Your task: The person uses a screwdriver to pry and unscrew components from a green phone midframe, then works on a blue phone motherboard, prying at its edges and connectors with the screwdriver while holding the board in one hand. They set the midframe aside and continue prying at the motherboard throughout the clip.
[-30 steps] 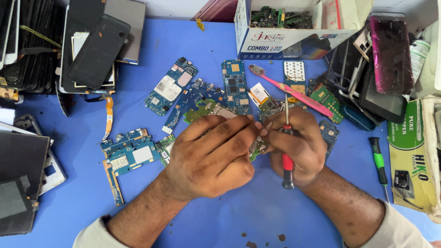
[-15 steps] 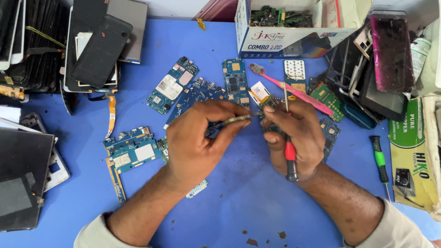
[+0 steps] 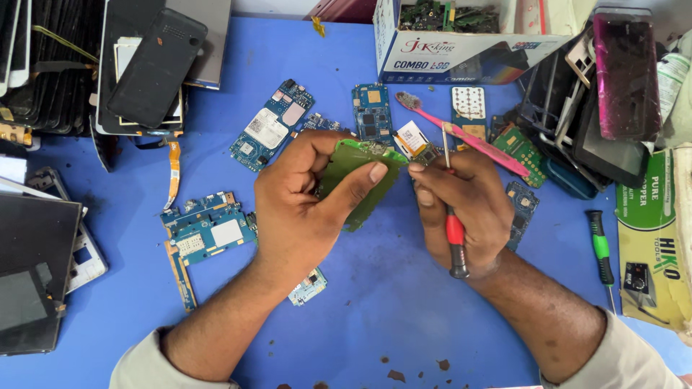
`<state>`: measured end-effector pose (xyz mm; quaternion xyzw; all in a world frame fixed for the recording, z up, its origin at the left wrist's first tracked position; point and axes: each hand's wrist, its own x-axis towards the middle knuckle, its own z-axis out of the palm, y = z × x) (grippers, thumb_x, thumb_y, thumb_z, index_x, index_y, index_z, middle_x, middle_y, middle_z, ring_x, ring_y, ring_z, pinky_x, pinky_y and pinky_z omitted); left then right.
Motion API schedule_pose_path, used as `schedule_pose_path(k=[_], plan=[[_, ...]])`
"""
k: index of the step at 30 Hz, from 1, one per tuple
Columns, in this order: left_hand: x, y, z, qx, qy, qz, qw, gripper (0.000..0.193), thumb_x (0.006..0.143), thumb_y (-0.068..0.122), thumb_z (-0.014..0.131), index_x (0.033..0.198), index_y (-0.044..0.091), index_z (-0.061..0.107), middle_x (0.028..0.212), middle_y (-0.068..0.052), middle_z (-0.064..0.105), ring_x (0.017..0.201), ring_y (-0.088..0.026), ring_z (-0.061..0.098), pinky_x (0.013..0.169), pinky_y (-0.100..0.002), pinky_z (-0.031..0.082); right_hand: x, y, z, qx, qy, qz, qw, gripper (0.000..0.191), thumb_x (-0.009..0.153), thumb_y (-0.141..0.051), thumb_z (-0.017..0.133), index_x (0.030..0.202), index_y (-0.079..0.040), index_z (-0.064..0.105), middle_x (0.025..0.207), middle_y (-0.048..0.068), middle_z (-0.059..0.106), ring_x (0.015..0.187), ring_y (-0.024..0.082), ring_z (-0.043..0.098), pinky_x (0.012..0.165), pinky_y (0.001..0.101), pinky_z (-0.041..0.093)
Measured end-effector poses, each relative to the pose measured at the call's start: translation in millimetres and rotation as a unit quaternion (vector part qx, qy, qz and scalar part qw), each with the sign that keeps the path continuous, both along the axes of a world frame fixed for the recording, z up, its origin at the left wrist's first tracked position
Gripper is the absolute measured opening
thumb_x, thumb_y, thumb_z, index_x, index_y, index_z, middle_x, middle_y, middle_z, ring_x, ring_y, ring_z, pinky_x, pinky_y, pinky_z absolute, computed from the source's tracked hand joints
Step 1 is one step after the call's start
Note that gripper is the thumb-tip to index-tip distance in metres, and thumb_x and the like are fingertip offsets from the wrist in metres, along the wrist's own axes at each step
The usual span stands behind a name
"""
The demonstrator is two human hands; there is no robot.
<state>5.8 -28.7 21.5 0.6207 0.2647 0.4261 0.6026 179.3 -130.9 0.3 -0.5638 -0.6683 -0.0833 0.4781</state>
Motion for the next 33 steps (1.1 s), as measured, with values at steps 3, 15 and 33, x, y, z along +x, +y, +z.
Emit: schedule_pose_path(k=[3,15,33], plan=[[-1.1,-1.3,-0.4,-0.004,0.008,0.004,1.0,0.016,0.099,0.004,0.076,0.107,-0.001,0.063,0.081,-0.001,0.07,0.069,0.001,0.059,0.055,-0.017,0.044,-0.6,-0.2,0.6,-0.004,-0.003,0.001,1.0,0.015,0.102,0.002,0.072,0.117,0.002,0.069,0.109,0.015,0.062,0.09,0.022,0.067,0.07,0.0295,0.056],[-2.9,-3.6,3.5,0.073,0.06,-0.017,0.995,0.012,0.099,0.01,0.077,0.102,0.002,0.068,0.076,0.001,0.071,0.065,0.0,0.06,0.055,-0.018,0.044,4.9,-8.1,-1.3,-0.034,0.031,0.021,0.999,0.025,0.103,-0.015,0.07,0.121,0.003,0.067,0.115,0.018,0.062,0.094,0.022,0.067,0.075,0.0296,0.057],[-1.7,-9.3,-1.8,0.059,0.047,-0.088,0.993,0.013,0.104,0.011,0.075,0.109,0.004,0.065,0.087,-0.001,0.07,0.069,-0.003,0.064,0.06,-0.019,0.048,5.3,-1.9,-3.1,-0.006,0.03,0.033,0.999,0.023,0.099,-0.014,0.079,0.11,-0.001,0.063,0.107,0.016,0.066,0.094,0.024,0.067,0.077,0.0328,0.058]])
